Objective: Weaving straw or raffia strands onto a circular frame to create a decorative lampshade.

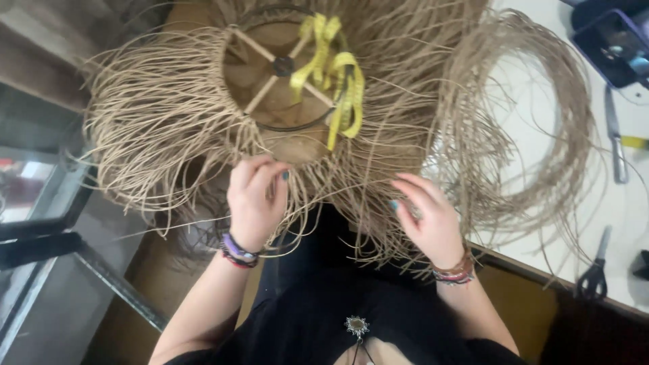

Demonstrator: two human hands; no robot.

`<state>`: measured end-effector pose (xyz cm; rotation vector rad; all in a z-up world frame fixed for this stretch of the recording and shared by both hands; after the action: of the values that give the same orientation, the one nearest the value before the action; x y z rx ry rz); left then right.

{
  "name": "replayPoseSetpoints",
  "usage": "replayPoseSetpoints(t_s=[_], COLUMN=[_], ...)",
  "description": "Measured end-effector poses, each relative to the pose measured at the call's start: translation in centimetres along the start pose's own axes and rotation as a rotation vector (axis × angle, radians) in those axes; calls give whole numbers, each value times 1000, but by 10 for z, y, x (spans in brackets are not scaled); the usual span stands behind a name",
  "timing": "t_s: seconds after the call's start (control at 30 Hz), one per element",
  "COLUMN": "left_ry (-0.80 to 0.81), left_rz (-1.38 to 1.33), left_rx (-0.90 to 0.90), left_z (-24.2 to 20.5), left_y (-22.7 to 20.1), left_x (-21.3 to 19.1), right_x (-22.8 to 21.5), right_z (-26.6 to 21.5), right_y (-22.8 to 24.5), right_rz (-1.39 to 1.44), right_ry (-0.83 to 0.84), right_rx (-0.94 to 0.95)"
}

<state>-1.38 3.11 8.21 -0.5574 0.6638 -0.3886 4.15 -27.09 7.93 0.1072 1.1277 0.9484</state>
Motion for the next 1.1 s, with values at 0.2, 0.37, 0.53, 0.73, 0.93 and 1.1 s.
replayPoseSetpoints(t_s=[0.2,0.37,0.53,0.73,0.93,1.1], left_ry=[51,474,722,531,606,381], left_rz=[-372,-312,-588,-1411,-1275,-1488], left_rx=[205,-116,-637,-1253,-1206,-1405], left_z=[39,28,-23,-37,-84,-86], left_y=[-102,-107,-73,-91,-93,-58], left_x=[18,112,167,159,147,132], right_x=[-43,-33,-19,-14,-50,-56], right_z=[-37,-62,-69,-91,-72,-89], right_y=[-33,-50,-46,-37,-62,-102], right_rz=[82,99,86,438,1024,1720], right_ry=[-132,-133,-128,-155,-475,-591], right_rx=[172,156,41,-41,332,840])
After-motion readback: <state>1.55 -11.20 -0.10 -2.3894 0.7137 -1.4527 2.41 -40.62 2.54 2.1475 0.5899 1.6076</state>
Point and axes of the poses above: each hand's wrist, its own z-axis towards the middle knuckle, its own x-axis out of the palm, y = z × x, the point moved 6 cm from there along z, towards the middle knuckle, and after that the axes turned 12 degrees about -y, right-handed, at the moved point
